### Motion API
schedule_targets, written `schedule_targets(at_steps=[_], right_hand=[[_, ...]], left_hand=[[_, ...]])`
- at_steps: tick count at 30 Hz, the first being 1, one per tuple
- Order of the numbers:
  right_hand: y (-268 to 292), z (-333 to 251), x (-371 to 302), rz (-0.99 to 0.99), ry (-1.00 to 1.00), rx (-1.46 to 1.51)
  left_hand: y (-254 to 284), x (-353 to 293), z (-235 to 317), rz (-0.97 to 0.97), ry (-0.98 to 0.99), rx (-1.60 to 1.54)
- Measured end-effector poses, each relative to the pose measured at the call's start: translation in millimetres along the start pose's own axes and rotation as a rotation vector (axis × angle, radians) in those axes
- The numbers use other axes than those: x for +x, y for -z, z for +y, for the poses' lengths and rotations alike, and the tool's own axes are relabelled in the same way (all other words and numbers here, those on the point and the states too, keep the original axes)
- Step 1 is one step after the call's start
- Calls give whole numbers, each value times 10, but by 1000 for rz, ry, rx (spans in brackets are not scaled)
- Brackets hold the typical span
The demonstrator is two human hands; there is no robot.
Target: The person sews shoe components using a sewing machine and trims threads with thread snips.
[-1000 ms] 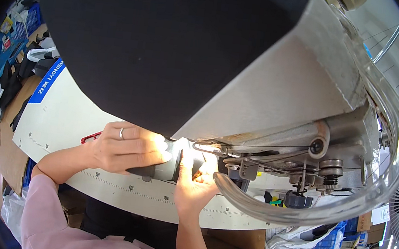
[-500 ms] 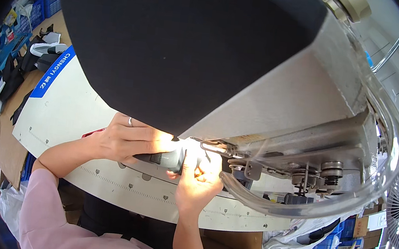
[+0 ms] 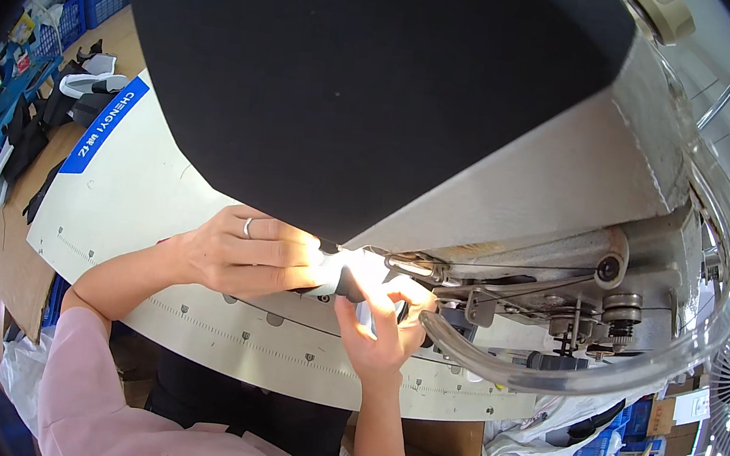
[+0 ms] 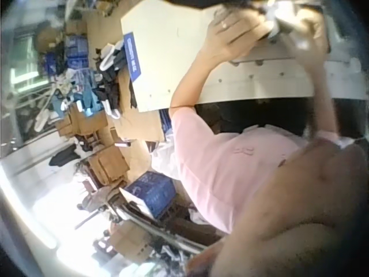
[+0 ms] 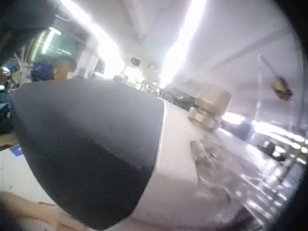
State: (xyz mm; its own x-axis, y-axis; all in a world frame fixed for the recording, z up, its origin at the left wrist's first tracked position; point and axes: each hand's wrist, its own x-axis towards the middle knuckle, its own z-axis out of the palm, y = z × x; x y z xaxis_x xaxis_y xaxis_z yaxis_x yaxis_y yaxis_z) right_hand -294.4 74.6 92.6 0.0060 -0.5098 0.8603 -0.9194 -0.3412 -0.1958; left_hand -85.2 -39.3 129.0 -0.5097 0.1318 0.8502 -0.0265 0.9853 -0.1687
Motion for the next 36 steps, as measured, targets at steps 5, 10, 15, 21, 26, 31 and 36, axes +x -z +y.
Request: schedule_targets(at_steps=[5, 10, 15, 21, 26, 31, 36], right_hand=[[-42, 11, 39, 40, 93, 99], [-54, -29, 95, 89, 98, 157], [-36, -57, 136, 81, 127, 159], [-27, -67, 134, 74, 166, 168], [-104, 101, -61, 64, 165, 149], [-236, 347, -169, -33, 154, 35], [-240, 452, -212, -38, 236, 73]], left_hand=[[-11, 73, 32, -5, -6, 10], [-15, 60, 73, 1, 45, 14], [-52, 35, 84, 11, 54, -26], [-43, 52, 97, 16, 80, -45], [-7, 46, 75, 4, 83, -49], [-92, -139, 10, -11, 224, -133], [-274, -363, -54, -62, 368, -217]])
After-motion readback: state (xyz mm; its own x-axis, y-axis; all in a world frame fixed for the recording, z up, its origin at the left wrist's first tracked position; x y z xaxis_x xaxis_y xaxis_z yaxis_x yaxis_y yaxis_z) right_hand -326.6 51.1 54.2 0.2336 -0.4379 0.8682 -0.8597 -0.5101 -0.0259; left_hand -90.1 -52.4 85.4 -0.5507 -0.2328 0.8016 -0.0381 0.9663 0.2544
